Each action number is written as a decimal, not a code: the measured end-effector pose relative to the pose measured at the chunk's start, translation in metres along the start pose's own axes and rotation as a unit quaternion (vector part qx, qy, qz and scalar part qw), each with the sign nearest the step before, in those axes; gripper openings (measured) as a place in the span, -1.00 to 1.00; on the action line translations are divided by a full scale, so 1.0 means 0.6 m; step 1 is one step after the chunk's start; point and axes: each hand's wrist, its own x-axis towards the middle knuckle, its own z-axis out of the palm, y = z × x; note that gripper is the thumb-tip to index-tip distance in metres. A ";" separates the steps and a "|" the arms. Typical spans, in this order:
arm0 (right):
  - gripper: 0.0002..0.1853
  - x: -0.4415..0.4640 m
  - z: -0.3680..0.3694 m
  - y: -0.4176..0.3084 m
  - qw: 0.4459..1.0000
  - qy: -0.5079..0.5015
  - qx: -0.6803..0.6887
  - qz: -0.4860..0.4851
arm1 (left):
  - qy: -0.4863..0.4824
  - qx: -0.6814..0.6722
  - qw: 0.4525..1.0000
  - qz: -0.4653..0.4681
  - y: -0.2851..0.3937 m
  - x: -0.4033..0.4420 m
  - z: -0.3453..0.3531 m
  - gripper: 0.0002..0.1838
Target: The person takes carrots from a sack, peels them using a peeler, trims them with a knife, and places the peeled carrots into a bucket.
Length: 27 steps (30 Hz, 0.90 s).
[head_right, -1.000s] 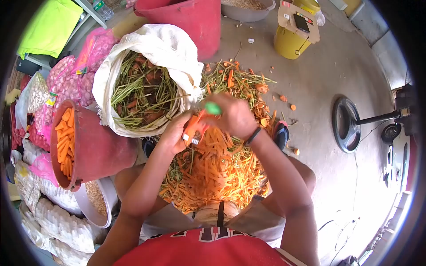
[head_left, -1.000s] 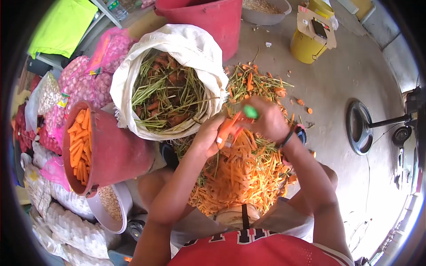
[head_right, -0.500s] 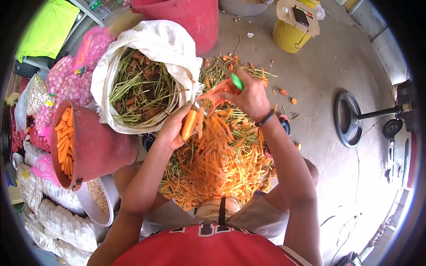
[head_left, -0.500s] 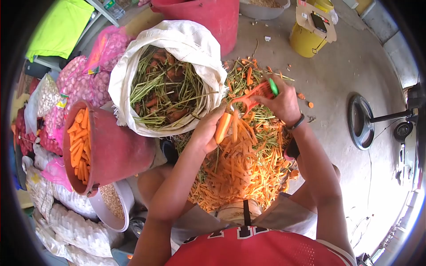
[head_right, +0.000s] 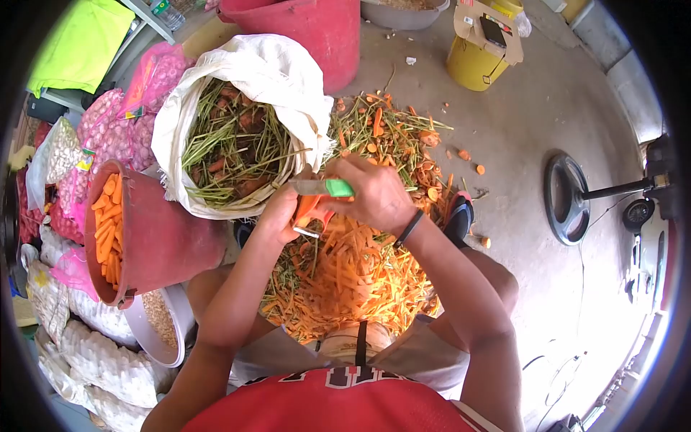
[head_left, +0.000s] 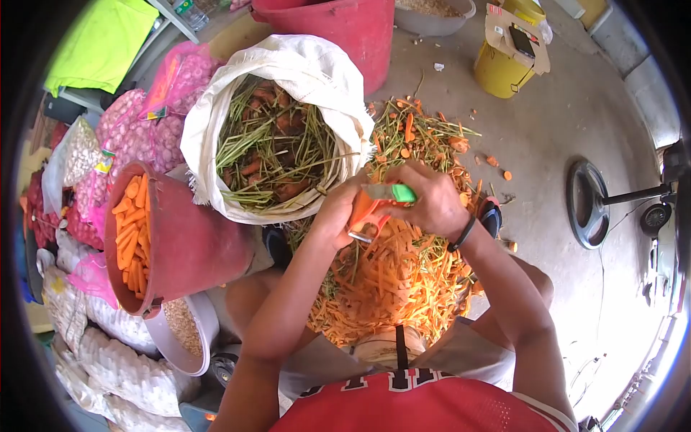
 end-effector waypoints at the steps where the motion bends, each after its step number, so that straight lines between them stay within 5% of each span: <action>1: -0.47 0.000 -0.004 0.000 1.000 0.002 -0.013 0.005 | -0.019 0.005 1.000 0.002 -0.006 0.003 -0.010 -0.62; 3: -0.47 0.011 -0.033 0.030 0.993 0.036 -0.045 0.101 | -0.061 0.010 0.998 0.009 -0.014 0.006 -0.028 -0.66; 7: -0.46 0.013 -0.041 0.027 0.989 0.036 -0.015 0.145 | -0.029 -0.022 0.999 -0.005 -0.005 0.008 -0.031 -0.66; 9: -0.46 0.005 -0.007 -0.003 1.000 -0.005 -0.002 0.005 | -0.056 -0.007 0.998 -0.003 -0.008 0.020 -0.043 -0.65; 14: -0.49 0.019 -0.044 0.048 0.987 0.064 -0.072 0.125 | -0.030 0.015 0.999 -0.012 -0.014 0.008 -0.032 -0.63; 17: -0.47 0.011 -0.035 0.036 0.992 0.032 -0.013 0.124 | -0.018 -0.002 1.000 -0.008 0.005 -0.003 -0.014 -0.62; 19: -0.46 0.003 0.002 0.004 1.000 -0.002 -0.020 -0.014 | 0.020 -0.001 1.000 -0.003 0.009 -0.008 0.001 -0.62; 24: -0.47 0.024 -0.050 0.052 0.986 0.063 -0.097 0.118 | -0.021 0.024 0.999 -0.017 -0.001 -0.005 -0.017 -0.64; 27: -0.48 0.014 -0.035 0.030 0.995 0.033 -0.022 0.095 | -0.024 -0.025 0.999 0.001 0.005 0.001 -0.013 -0.63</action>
